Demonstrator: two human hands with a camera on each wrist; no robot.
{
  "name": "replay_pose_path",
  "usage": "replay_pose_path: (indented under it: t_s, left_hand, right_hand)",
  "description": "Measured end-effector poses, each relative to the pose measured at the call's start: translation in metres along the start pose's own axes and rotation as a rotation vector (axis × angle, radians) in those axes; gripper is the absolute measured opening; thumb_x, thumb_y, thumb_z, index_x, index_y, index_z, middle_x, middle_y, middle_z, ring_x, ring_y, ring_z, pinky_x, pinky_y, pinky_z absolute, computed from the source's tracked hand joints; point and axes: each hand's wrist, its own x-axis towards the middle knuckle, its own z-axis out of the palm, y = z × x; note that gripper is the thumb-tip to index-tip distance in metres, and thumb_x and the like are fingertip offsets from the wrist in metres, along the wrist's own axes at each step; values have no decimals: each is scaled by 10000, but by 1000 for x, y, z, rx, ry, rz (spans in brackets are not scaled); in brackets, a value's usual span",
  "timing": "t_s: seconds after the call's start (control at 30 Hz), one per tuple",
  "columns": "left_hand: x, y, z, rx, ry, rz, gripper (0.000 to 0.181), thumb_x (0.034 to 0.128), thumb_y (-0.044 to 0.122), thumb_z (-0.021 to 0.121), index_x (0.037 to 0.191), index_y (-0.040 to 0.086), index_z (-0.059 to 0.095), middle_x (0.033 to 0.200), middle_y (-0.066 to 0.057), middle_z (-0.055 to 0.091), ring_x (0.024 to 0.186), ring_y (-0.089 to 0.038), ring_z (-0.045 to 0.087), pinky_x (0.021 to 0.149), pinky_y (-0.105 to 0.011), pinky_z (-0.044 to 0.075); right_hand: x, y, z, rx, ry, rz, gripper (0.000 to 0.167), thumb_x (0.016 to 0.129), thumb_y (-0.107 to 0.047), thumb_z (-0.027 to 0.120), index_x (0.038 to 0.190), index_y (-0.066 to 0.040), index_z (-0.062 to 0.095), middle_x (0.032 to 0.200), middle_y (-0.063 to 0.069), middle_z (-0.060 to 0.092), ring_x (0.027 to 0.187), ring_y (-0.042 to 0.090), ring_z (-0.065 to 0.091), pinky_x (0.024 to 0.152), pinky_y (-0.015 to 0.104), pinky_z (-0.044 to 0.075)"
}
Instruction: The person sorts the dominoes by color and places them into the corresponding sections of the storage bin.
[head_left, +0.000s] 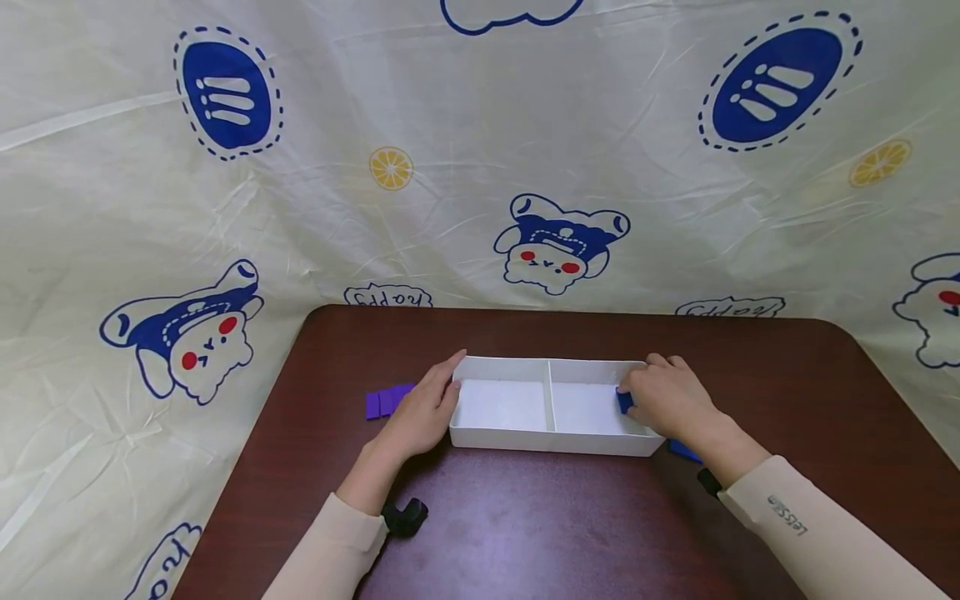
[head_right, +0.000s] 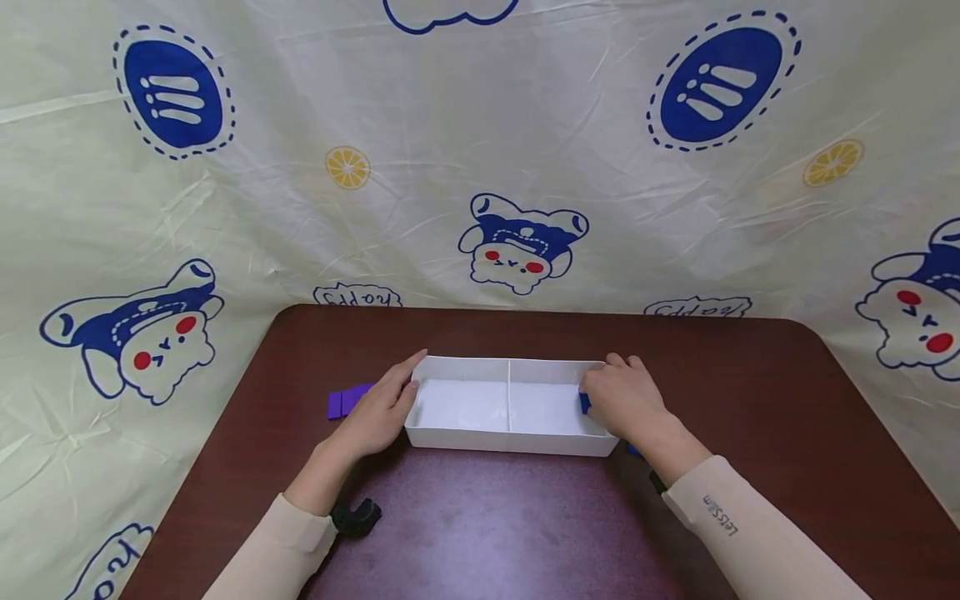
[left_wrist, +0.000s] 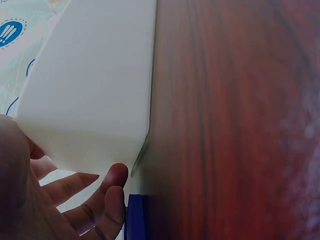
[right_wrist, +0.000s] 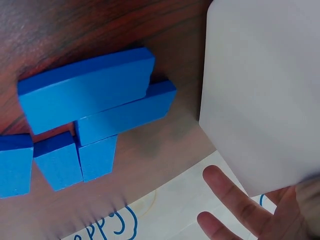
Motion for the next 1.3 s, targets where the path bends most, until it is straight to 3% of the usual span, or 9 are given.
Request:
replay_pose_path:
  t_s: [0.87, 1.3]
  left_hand:
    - [0, 1, 0, 3, 0, 14, 529, 1125, 304, 397, 1645, 305, 298, 1657, -19, 396, 1519, -265, 401, 1218, -533, 365]
    - [1, -1, -1, 2, -9, 18, 524, 1128, 306, 392, 1642, 337, 294, 1664, -15, 385, 1526, -262, 391, 1224, -532, 357]
  right_hand:
    - [-2, 0, -3, -4, 23, -5, 301, 816, -190, 862, 1096, -90, 820, 1127, 109, 766, 1009, 334, 611, 925, 567, 491]
    - [-9, 10, -9, 149, 48, 26, 314, 839, -269, 860, 1104, -105, 818, 1162, 133, 760, 1095, 381, 648, 948, 608, 506]
